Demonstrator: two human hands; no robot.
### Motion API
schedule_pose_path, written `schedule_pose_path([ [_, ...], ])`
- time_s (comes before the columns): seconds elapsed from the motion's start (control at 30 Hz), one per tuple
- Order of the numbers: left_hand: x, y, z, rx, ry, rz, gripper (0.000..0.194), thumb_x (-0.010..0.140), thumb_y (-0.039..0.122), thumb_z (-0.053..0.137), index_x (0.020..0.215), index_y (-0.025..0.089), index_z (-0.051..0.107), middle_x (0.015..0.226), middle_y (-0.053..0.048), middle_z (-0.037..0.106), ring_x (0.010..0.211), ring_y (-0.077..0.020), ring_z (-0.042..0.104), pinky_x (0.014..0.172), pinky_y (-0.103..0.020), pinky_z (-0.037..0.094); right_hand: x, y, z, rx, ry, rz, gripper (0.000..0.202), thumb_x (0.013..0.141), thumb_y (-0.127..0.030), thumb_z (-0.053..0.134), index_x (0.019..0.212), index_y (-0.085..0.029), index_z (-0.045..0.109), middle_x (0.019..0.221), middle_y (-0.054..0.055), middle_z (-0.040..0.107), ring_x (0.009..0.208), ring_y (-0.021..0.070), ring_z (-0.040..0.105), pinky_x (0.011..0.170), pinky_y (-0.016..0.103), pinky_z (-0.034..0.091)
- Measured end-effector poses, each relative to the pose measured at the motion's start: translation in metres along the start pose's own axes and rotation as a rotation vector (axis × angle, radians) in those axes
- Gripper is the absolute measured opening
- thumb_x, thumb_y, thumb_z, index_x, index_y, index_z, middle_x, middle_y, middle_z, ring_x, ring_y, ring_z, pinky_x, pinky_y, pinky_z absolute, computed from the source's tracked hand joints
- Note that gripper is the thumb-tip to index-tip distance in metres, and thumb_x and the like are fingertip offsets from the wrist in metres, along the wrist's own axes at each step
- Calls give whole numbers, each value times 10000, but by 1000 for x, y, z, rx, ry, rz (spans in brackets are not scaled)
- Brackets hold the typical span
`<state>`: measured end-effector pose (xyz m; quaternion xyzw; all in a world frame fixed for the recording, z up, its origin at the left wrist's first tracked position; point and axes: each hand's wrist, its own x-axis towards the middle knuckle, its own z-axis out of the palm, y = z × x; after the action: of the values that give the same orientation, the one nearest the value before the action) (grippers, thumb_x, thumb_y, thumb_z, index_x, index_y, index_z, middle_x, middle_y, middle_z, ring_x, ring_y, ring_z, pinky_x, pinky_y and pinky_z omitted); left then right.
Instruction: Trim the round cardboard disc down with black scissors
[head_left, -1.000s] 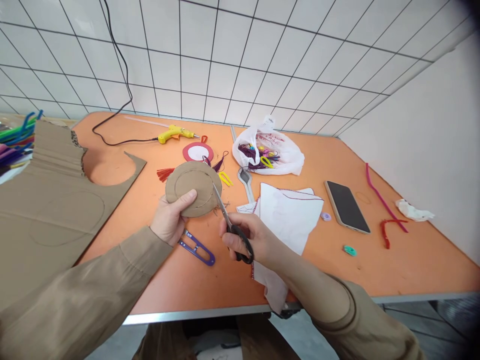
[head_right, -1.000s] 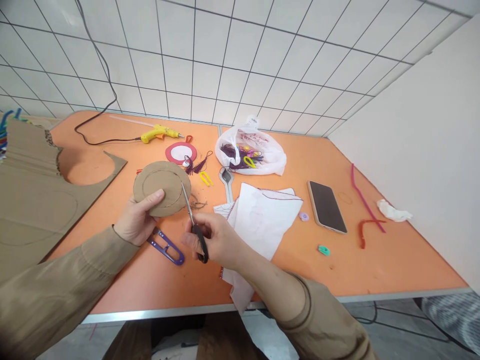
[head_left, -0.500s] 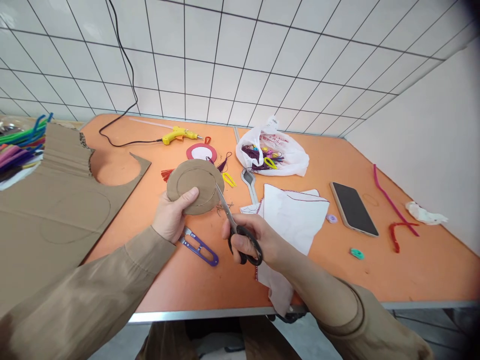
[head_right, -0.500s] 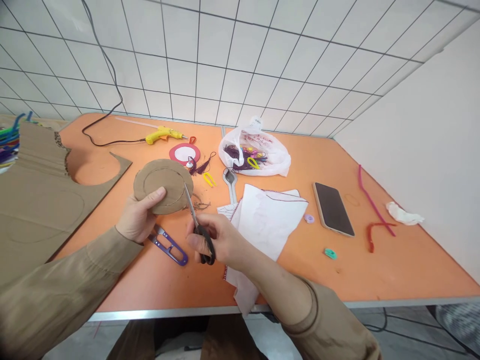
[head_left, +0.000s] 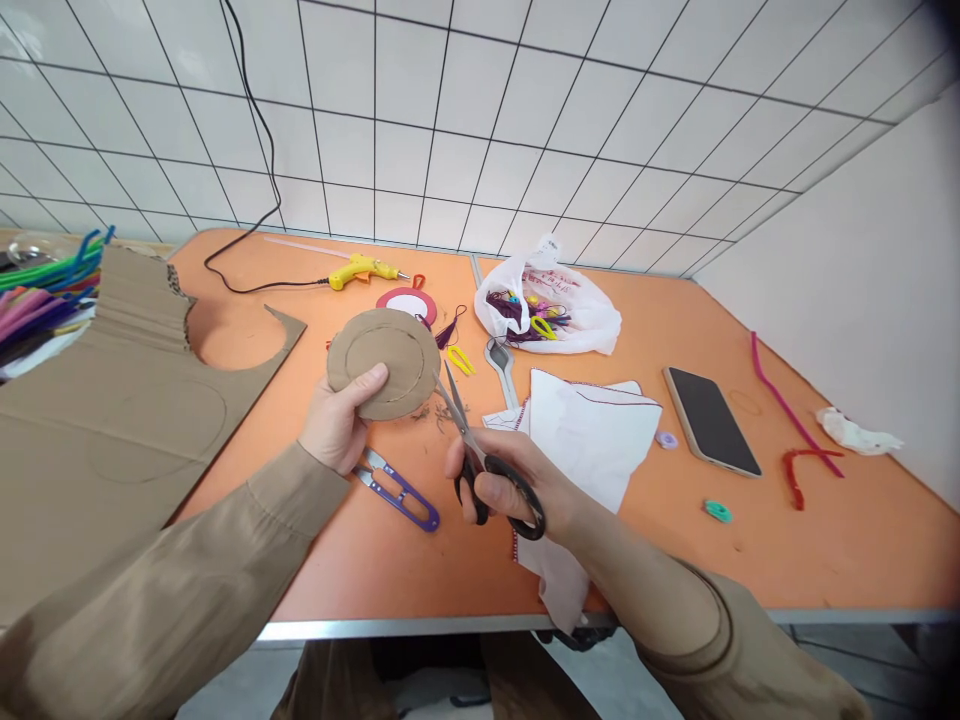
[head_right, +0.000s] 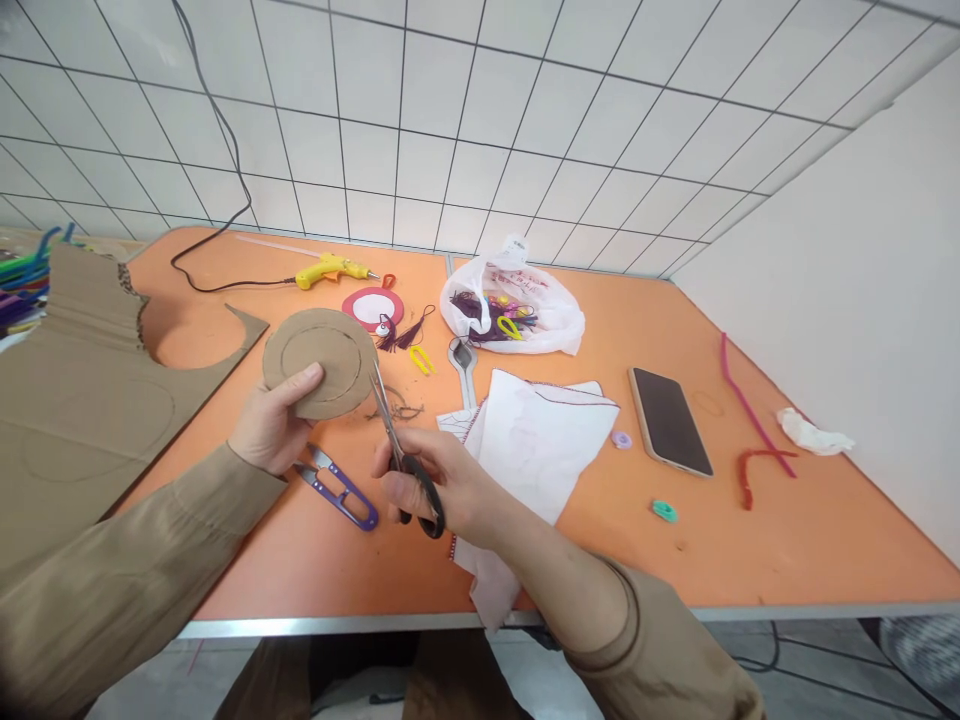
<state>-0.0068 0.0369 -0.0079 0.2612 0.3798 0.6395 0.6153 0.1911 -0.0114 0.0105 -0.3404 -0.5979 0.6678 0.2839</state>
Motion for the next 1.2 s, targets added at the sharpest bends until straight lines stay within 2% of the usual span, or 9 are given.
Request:
schedule_pose_path([
  [0.2,-3,-1,1,40,-66,5,364,587,247,857,934,190,766,1032,-77,756,1078,-306,651,883,-379,559,0,-3,0,-9,1,9,510,745,-631,672,874,-161,524,603,8,590,541,131,535,520,247,389],
  [0.3,-4,-2,1,37,-104,8,347,622,239,839,958,192,765,1036,-74,755,1052,-286,662,850,-351,569,0,-4,0,0,4,18,515,739,-633,678,868,-157,530,608,9,592,540,127,538,518,243,390],
  [0.53,-3,-3,1,8,-94,10,305,636,205,827,935,194,768,1007,-49,762,1006,-239,676,790,-282,573,0,-2,-1,0,8,22,512,752,-629,667,878,-151,533,594,6,584,525,127,543,495,236,385],
  [0.93,-6,-3,3,41,-67,12,339,614,220,833,941,189,750,1015,-65,755,1052,-276,657,881,-355,542,0,-8,2,-28,37,-16,485,758,-620,667,837,-159,538,588,-2,582,524,122,537,517,248,411],
  [1.2,-7,-4,4,60,-60,23,298,597,233,847,877,183,756,943,-54,759,944,-246,684,827,-333,550,2,-6,2,-41,62,-11,428,752,-551,706,811,-165,530,572,-19,557,516,120,539,503,235,416],
])
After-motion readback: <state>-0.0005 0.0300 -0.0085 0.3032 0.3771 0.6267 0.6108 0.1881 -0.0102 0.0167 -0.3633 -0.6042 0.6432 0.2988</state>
